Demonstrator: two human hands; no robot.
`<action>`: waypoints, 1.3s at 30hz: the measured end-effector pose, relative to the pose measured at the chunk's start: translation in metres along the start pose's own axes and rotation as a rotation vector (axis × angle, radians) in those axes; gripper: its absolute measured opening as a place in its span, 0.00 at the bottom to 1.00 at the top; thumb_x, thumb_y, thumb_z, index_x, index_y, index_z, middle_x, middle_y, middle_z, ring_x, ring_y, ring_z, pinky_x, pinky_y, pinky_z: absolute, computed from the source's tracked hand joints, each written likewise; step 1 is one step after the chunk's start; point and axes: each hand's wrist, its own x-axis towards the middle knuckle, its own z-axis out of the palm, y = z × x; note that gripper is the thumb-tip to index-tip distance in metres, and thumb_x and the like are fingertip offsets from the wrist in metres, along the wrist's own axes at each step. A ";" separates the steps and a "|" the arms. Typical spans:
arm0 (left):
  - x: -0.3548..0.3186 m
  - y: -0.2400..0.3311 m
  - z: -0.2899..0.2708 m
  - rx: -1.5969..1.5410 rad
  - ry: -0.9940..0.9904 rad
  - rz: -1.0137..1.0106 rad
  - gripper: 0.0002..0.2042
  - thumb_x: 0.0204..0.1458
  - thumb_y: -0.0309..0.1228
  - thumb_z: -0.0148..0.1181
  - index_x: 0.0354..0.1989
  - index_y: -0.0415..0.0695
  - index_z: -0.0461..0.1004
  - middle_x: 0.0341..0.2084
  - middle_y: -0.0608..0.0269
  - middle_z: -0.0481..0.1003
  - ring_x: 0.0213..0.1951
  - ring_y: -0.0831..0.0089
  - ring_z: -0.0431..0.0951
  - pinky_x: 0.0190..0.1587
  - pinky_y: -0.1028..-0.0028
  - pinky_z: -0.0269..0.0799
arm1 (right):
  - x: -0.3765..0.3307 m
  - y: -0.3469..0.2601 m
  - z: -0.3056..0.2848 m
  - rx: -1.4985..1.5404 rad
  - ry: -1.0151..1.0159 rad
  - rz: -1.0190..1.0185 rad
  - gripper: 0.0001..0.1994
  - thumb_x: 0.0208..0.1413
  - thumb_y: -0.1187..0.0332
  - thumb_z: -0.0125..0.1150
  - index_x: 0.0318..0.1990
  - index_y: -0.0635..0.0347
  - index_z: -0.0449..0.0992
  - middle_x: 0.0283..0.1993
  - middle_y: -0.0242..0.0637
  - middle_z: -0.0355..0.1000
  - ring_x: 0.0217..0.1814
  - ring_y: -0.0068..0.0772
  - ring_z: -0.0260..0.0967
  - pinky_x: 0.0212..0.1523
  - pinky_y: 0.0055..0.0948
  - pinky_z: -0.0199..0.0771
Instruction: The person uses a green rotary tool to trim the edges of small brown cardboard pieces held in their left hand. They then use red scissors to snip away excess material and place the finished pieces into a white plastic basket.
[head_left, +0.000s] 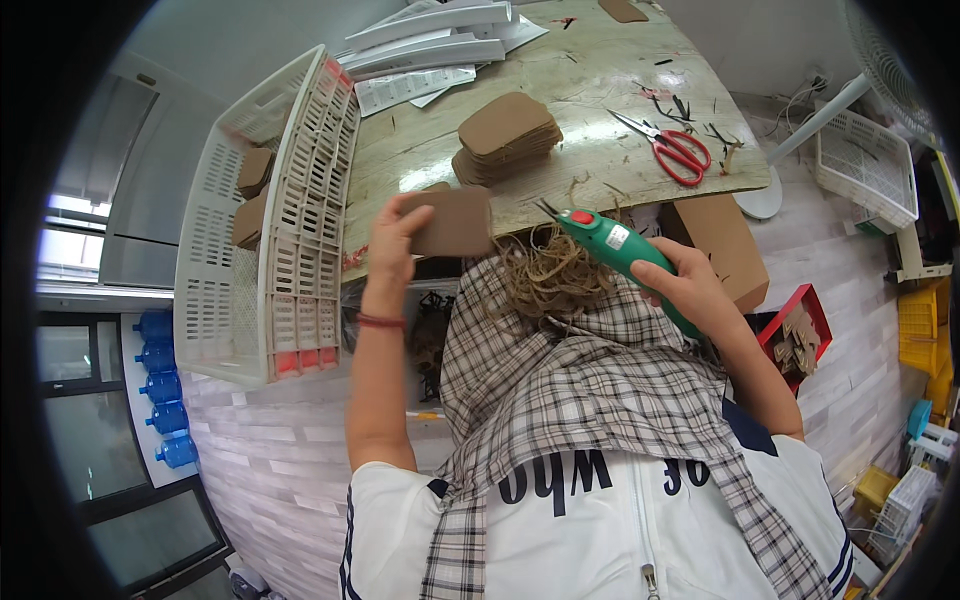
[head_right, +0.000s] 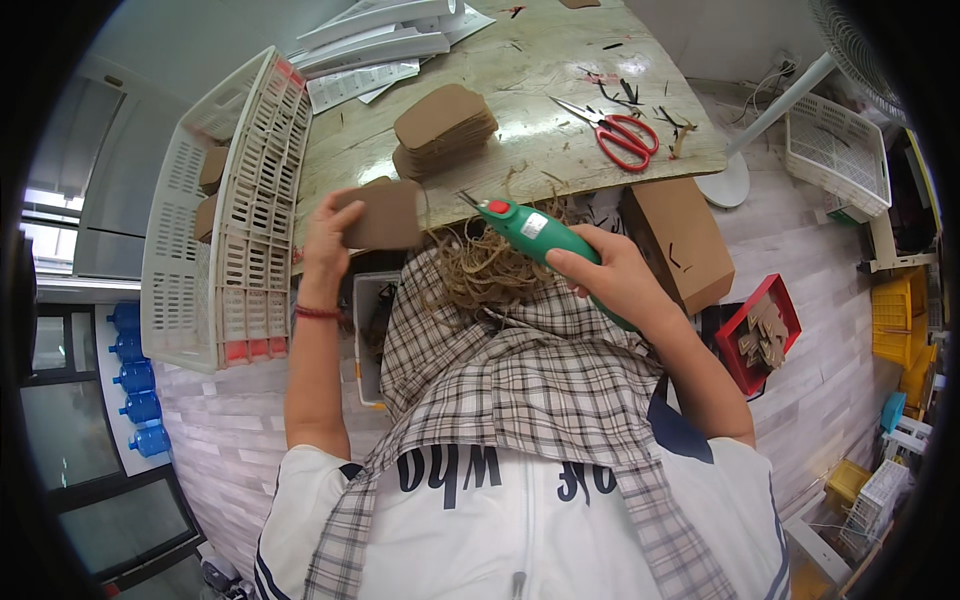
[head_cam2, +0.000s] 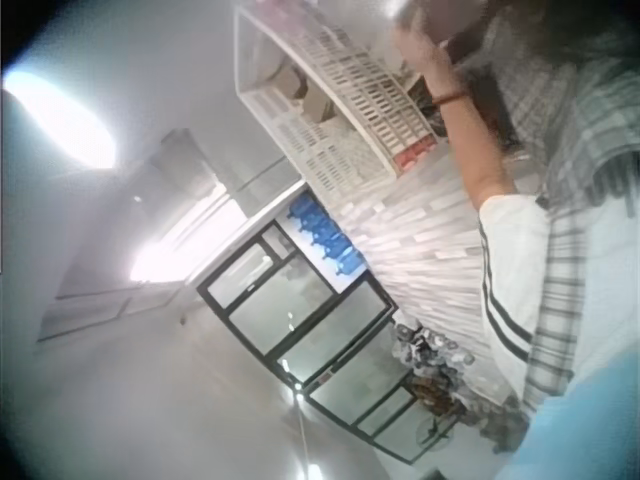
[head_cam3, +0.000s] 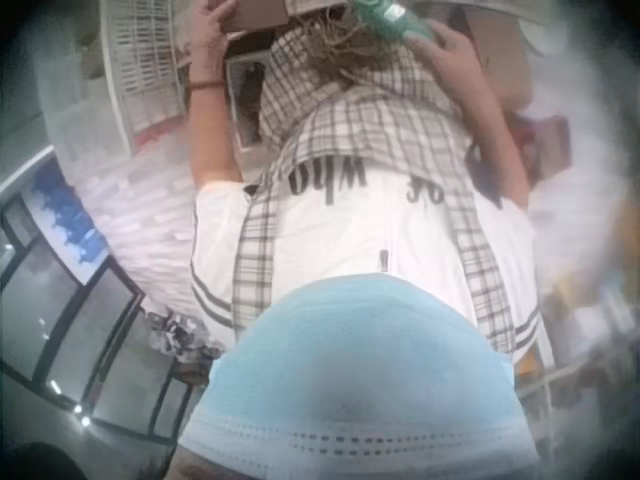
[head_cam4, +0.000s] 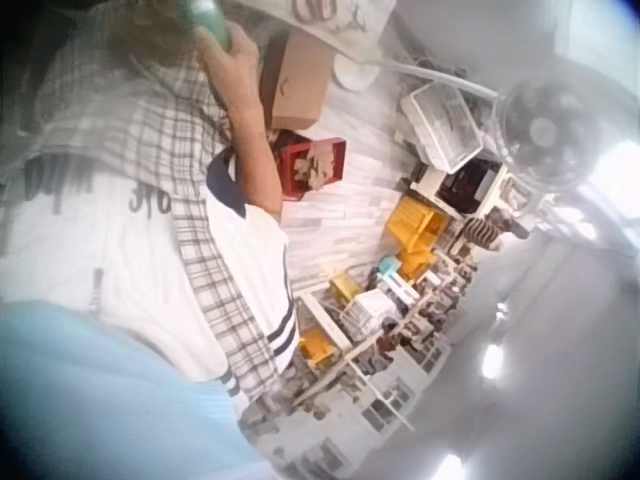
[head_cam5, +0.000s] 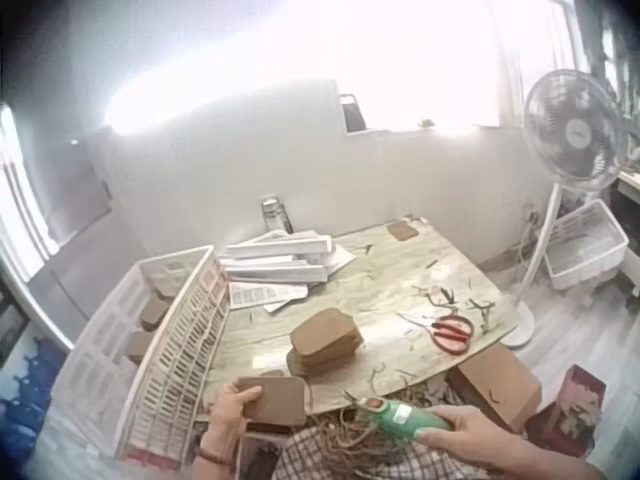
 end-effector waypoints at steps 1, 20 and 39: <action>0.014 -0.008 -0.034 -0.009 0.119 0.002 0.13 0.49 0.18 0.60 0.45 0.38 0.73 0.37 0.61 0.77 0.38 0.73 0.77 0.42 0.74 0.75 | 0.000 0.006 -0.003 -0.033 0.021 -0.006 0.18 0.56 0.59 0.61 0.44 0.66 0.75 0.25 0.28 0.68 0.24 0.15 0.64 0.26 0.19 0.66; 0.120 0.002 0.070 1.309 0.030 0.493 0.30 0.40 0.43 0.69 0.51 0.41 0.71 0.57 0.49 0.64 0.66 0.47 0.50 0.66 0.55 0.45 | -0.010 0.028 -0.012 0.008 0.150 -0.014 0.16 0.56 0.59 0.62 0.41 0.65 0.74 0.23 0.27 0.66 0.23 0.14 0.62 0.24 0.18 0.63; 0.026 0.020 0.167 -0.872 0.071 0.186 0.20 0.52 0.17 0.59 0.54 0.41 0.67 0.49 0.59 0.73 0.52 0.62 0.73 0.57 0.62 0.71 | 0.003 -0.020 0.000 0.143 0.273 -0.163 0.18 0.57 0.60 0.63 0.46 0.66 0.74 0.25 0.27 0.68 0.24 0.14 0.63 0.25 0.18 0.64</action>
